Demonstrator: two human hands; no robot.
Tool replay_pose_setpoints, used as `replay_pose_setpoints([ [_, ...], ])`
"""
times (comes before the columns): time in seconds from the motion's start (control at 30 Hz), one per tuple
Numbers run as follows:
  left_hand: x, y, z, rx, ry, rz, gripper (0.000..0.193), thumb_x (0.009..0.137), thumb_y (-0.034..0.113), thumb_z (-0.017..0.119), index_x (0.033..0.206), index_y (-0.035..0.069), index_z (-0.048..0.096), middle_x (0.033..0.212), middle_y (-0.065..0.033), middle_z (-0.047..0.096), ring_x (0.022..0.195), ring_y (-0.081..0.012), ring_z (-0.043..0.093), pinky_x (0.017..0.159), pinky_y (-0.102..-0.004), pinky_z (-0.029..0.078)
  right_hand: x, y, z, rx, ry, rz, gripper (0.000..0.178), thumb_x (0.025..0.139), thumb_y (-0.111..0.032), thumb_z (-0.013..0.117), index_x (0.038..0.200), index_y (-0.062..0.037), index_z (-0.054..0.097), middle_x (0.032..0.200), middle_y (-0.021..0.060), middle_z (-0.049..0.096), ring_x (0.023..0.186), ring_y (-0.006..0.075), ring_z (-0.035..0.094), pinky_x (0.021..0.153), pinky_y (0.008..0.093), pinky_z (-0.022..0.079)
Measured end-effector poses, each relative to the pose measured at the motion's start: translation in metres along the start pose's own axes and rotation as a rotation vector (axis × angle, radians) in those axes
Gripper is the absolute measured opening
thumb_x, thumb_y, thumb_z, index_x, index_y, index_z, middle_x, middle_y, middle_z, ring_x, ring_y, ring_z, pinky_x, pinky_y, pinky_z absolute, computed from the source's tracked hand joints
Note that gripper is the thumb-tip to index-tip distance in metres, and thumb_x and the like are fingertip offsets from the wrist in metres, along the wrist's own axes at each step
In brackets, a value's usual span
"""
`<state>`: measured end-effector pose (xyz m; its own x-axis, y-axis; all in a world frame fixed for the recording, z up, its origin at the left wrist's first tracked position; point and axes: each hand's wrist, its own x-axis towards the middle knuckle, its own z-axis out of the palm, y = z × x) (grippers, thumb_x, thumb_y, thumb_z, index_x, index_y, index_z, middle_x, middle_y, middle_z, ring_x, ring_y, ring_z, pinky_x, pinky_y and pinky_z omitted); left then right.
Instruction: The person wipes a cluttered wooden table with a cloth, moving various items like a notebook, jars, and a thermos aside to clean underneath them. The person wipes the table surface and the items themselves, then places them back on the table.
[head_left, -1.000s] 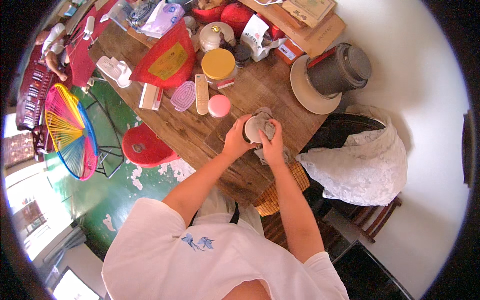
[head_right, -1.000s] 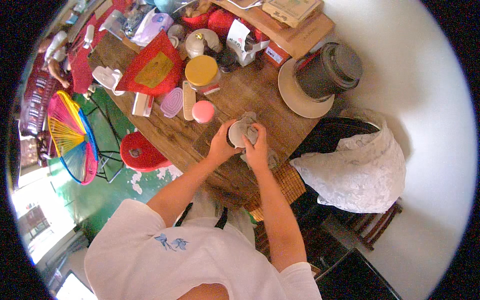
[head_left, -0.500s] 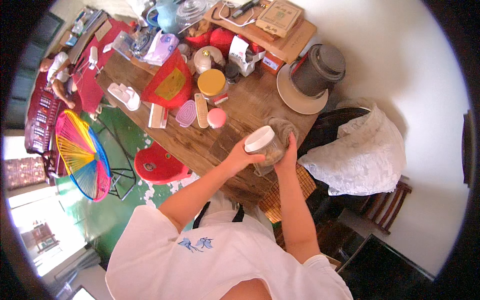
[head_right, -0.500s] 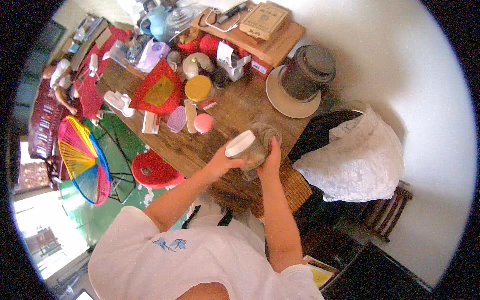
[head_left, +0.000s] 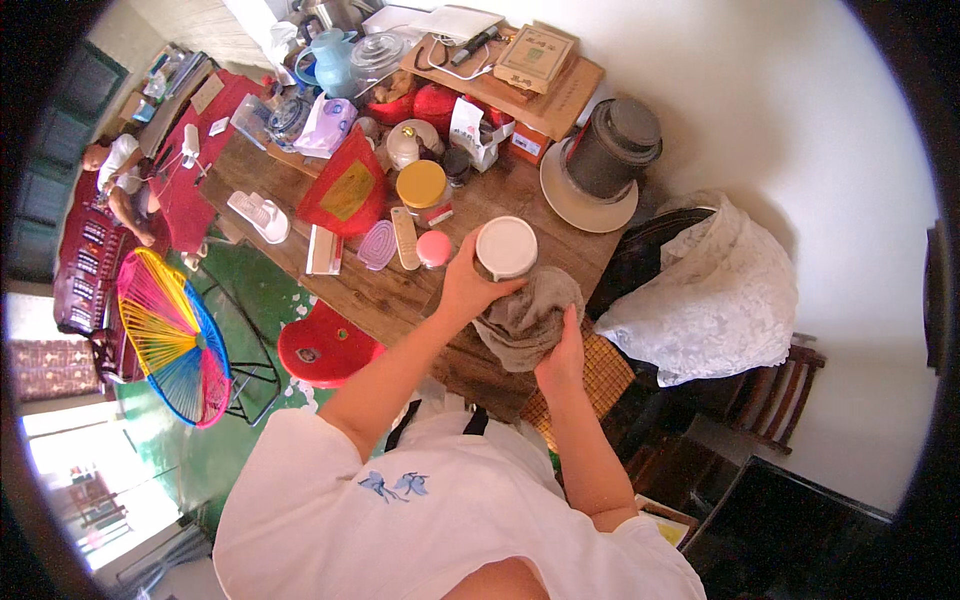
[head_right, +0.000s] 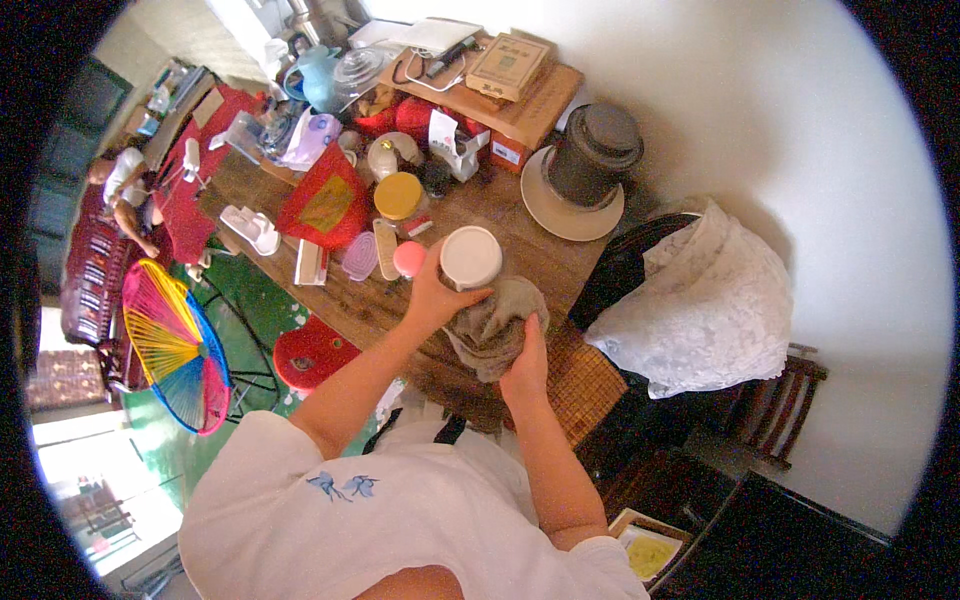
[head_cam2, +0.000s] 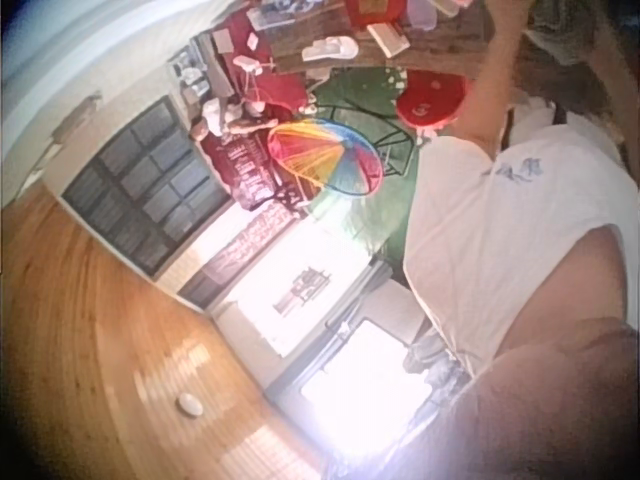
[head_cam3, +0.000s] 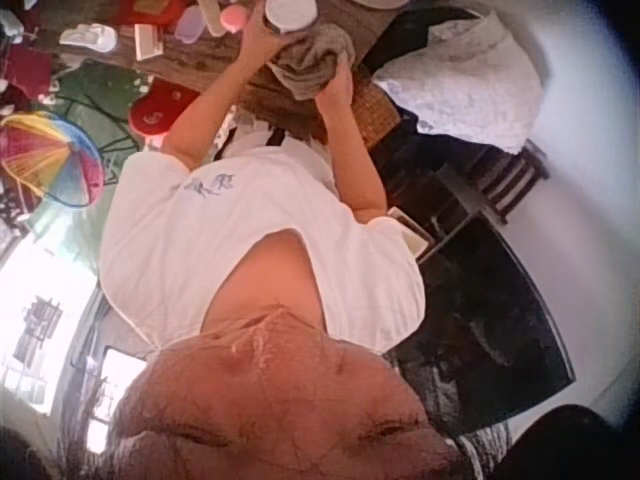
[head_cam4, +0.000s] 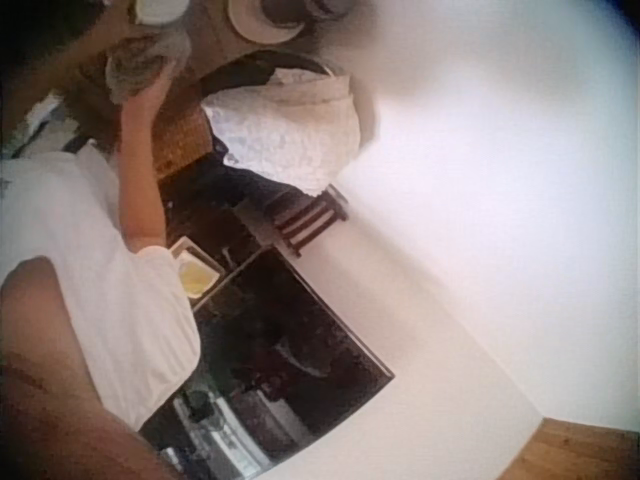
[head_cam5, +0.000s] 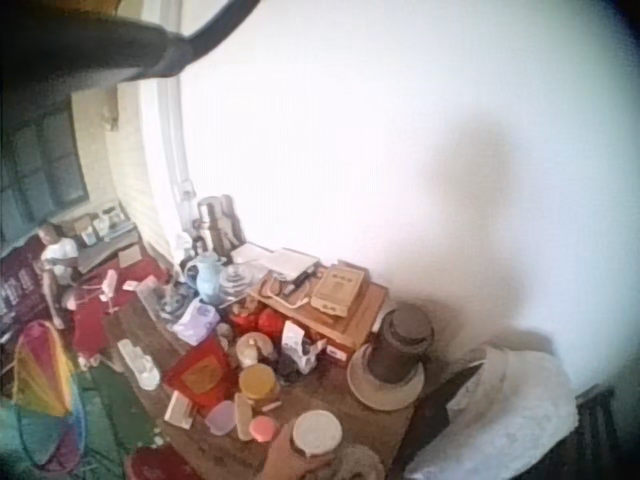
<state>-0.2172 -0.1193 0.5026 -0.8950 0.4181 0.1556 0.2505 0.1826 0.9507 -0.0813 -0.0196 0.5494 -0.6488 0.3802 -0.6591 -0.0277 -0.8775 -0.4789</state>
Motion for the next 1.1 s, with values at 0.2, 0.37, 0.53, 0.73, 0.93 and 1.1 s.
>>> replay_pose_setpoints([
  [0.2,-0.033,-0.011,-0.015,0.342,-0.282,0.147,0.083,0.055,0.017,0.087,0.129,0.008,0.051,0.123,-0.0149,0.059,0.113,-0.0358,0.056,0.095,-0.043,0.047,0.041,0.024,-0.025,-1.294,-0.207,-0.826,0.045,0.096,-0.023,0.059,0.131,-0.0017,0.041,0.137,0.0204,0.045,0.127,0.0384,0.045,0.104,0.0415,0.038],
  [0.37,-0.059,-0.012,-0.024,0.267,-0.297,0.056,0.085,0.053,0.023,0.089,0.128,0.009,0.051,0.121,-0.0128,0.06,0.11,-0.034,0.058,0.094,-0.042,0.047,0.058,0.031,-0.028,-1.341,-0.112,-0.557,0.039,0.093,-0.016,0.063,0.125,-0.0042,0.045,0.128,0.0245,0.052,0.122,0.0408,0.05,0.097,0.0435,0.043],
  [0.53,-0.077,-0.04,-0.039,0.231,-0.302,-0.085,0.086,0.054,0.024,0.089,0.128,0.008,0.049,0.121,-0.0133,0.059,0.114,-0.034,0.057,0.096,-0.0407,0.046,0.085,0.03,-0.026,-1.215,0.155,-0.607,0.042,0.093,-0.016,0.063,0.127,-0.002,0.043,0.113,0.0226,0.063,0.107,0.0371,0.061,0.093,0.0435,0.045],
  [0.73,-0.099,-0.115,-0.058,0.334,-0.091,-0.13,0.091,0.057,0.019,0.087,0.134,0.009,0.04,0.135,-0.015,0.043,0.121,-0.0378,0.05,0.1,-0.0442,0.046,0.133,0.019,-0.034,-1.483,-0.209,-0.675,0.069,0.089,-0.022,0.069,0.147,-0.0135,0.034,0.152,0.0226,0.029,0.137,0.0398,0.034,0.108,0.0493,0.034],
  [0.93,-0.099,-0.136,-0.072,0.314,-0.057,-0.167,0.088,0.054,0.016,0.087,0.13,0.009,0.044,0.13,-0.0142,0.048,0.12,-0.0375,0.05,0.1,-0.046,0.045,0.131,0.063,-0.07,-1.913,0.032,-0.717,0.076,0.082,-0.031,0.075,0.145,-0.0181,0.035,0.152,0.0199,0.021,0.141,0.0437,0.02,0.106,0.0686,0.022],
  [1.1,-0.099,-0.143,-0.079,0.487,0.016,-0.118,0.089,0.053,0.016,0.088,0.131,0.009,0.045,0.126,-0.0132,0.053,0.12,-0.0371,0.049,0.103,-0.0464,0.041,0.085,0.094,-0.094,-2.03,0.196,-0.614,0.069,0.082,-0.031,0.074,0.14,-0.0165,0.04,0.148,0.0193,0.024,0.138,0.043,0.02,0.104,0.0715,0.018],
])
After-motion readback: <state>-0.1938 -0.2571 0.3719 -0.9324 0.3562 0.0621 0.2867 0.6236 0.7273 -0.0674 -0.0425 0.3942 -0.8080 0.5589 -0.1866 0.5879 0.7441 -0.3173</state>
